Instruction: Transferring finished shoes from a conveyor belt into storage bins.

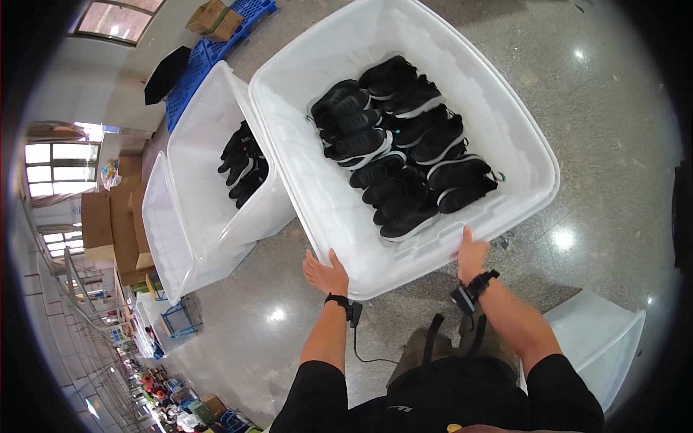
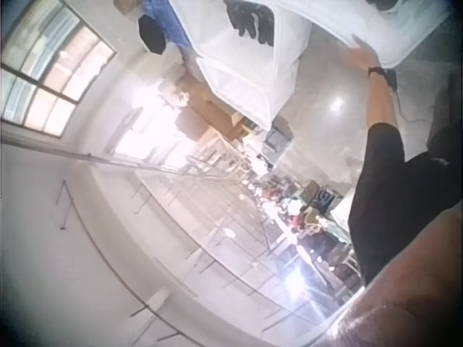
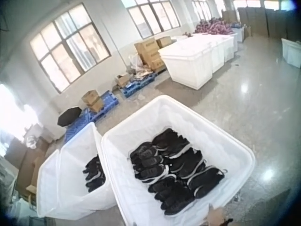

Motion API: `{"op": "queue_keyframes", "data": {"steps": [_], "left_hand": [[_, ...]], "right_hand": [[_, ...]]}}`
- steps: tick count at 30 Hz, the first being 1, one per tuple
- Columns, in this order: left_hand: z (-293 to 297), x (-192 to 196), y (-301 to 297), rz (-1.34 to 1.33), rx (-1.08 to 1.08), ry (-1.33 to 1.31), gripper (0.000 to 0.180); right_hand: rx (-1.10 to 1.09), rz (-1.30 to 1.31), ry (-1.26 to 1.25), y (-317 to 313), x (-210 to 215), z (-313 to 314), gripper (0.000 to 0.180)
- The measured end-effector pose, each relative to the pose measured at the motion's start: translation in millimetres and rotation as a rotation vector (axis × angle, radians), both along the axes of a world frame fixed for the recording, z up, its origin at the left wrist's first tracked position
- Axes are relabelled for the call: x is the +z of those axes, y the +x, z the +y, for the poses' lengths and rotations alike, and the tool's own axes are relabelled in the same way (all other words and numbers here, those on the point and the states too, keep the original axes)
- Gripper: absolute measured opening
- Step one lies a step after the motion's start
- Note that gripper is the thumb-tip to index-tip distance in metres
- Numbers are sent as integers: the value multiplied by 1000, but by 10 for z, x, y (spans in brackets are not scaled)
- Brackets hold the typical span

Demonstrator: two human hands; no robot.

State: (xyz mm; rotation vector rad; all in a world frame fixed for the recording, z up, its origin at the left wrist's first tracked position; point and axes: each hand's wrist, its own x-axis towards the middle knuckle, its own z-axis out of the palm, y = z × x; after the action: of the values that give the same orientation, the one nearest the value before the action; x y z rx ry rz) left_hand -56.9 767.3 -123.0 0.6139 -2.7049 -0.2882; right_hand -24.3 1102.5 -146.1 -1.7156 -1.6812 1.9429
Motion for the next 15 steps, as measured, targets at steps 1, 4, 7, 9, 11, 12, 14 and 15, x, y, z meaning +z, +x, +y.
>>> {"op": "queue_keyframes", "data": {"steps": [1,4,7,9,11,12,14,15], "left_hand": [[69,32,75,2,37,-45,66],[150,51,185,28,52,-97,69],[269,129,260,32,21,-170,69],[245,181,251,37,5,-166,71],[206,186,246,44,-30,-154,72],[175,143,247,47,-16,-164,72],[168,54,246,96,-49,-204,72],[161,47,242,112,-68,-223,69]], "right_hand": [[0,59,4,27,28,40,72],[18,76,25,38,86,110,71],[16,122,15,115,81,188,67],[28,174,-13,136,238,215,65],[54,232,5,145,-8,187,67],[80,172,77,172,-60,156,67],[39,144,182,183,-175,72,65],[33,181,186,195,-149,50,67]]}}
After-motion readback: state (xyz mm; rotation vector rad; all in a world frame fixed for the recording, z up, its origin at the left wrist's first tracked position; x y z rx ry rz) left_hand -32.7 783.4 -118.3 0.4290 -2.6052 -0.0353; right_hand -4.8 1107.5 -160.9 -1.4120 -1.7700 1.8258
